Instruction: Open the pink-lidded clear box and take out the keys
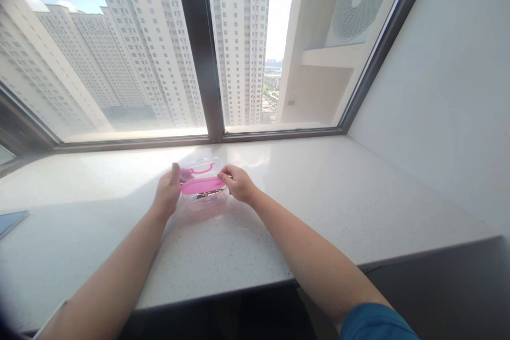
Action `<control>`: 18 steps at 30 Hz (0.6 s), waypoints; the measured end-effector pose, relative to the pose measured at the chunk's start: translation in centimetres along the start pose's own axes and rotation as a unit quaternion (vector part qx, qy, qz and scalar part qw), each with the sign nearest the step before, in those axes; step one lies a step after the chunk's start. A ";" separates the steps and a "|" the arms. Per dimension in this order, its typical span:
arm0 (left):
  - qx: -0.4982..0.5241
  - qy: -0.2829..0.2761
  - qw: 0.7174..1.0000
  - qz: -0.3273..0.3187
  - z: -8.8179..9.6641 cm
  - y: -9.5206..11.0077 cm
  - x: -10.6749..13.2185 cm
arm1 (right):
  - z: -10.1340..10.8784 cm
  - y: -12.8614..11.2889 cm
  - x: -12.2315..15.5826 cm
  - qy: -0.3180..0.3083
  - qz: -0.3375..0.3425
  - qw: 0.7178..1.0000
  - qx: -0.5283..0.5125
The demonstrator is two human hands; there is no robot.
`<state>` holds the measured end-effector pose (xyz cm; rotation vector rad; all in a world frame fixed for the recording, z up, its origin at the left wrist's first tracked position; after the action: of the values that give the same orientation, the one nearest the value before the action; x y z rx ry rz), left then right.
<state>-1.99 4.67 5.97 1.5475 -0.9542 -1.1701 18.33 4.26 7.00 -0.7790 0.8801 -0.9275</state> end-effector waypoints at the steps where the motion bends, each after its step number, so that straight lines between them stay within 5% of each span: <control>1: 0.001 -0.002 1.000 0.000 0.0 0.0 0.0 | 0.0 0.0 0.0 0.001 0.002 1.000 -0.002; 12: 0.017 -0.014 1.000 0.008 -0.3 -0.6 -0.1 | -0.1 0.3 0.0 -0.016 0.002 0.999 -0.044; 18: -0.003 0.002 1.000 0.008 0.1 -1.0 -0.3 | -0.5 1.4 -0.2 -0.038 -0.050 0.988 -0.138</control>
<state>-2.16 5.16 5.11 1.5329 -0.9584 -1.1580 18.28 4.87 5.59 -1.0994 0.9194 -0.8677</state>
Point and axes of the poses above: each hand's wrist, its own x-axis away from the middle knuckle, its own z-axis out of the back of the hand, y = z × x, the point moved 10 cm from there along -x, towards the middle knuckle, and after that the axes turned 9 degrees about x, right-handed, at the moved point
